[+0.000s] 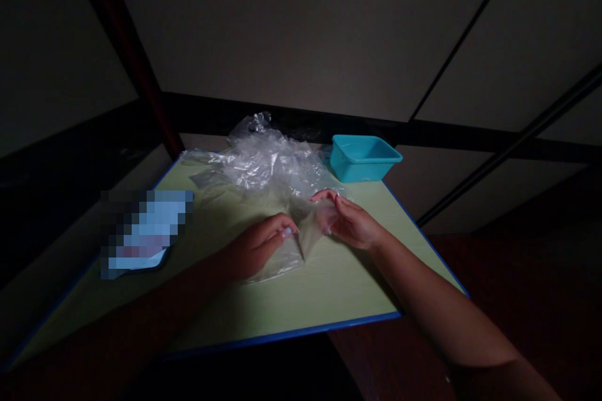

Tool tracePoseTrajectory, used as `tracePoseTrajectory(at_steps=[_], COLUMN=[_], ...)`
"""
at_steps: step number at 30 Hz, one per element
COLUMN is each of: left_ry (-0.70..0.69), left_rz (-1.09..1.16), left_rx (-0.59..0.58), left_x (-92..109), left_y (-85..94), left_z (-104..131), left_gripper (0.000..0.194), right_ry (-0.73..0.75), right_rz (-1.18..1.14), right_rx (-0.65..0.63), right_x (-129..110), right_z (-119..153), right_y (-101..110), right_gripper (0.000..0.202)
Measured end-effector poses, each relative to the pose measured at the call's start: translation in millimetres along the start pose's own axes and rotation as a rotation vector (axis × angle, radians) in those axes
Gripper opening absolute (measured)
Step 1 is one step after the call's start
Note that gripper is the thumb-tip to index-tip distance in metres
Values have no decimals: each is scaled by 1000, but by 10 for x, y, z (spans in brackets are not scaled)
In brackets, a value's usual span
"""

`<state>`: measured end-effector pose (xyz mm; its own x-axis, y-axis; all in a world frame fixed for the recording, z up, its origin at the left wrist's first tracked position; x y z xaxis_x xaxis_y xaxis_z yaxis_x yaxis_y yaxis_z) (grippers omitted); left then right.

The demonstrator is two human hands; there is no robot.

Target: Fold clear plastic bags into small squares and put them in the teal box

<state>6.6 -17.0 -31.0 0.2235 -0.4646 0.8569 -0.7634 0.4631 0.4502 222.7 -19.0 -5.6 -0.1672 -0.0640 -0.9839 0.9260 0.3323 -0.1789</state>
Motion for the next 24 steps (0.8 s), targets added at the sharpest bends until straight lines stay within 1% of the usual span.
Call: tracePoseTrajectory(at_steps=[1,3,5,6,9,11,15,18,21,24], left_ry=[91,256,376,415,477,511,583,615,634,651], left_rz=[121,366,547,607,744,803,810,823,875,919], left_rx=[38,64,61,60,76,71,33,13,28,73], left_x=[-19,-54,-78,-82,-62,-28,21,2,-23,-2], left_y=[6,17,30,39,68,82,101,105,101,94], left_z=[-14,-45,-75,-87,-110,-115,-119,-124,-125,-118], left_gripper=[28,42,51,54,56,57,62,66,67,63], right_ry=[-18,-30,-20,-23,-60,-60,33,41,24,38], right_rz=[7,5,5,16,80,112,122,140,151,149], right_rx=[-12,-63,-113,-126,-143,-163,-229,-260,-273,-301], right_x=[20,62,98,113,140,141,117,117,145,185], right_z=[-2,-12,-24,-28,-21,-3,29,35,33,31], right_y=[-15,-34,-45,-50,-69,-83,-103,-121,-152,-187], right_gripper=[45,50,56,60,76,82,84,86,87,87])
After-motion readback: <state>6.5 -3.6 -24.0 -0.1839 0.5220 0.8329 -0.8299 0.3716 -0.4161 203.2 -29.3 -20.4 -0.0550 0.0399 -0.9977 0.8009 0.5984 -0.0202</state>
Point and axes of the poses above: each hand's wrist, its own z-axis away from the middle knuckle, its own y-axis out of the back of the hand, x = y × z, the point moved 1 cm from there along -z, towards the middle knuckle, and after that the axes turned 5 degrees about x, right-handed, at the moved point
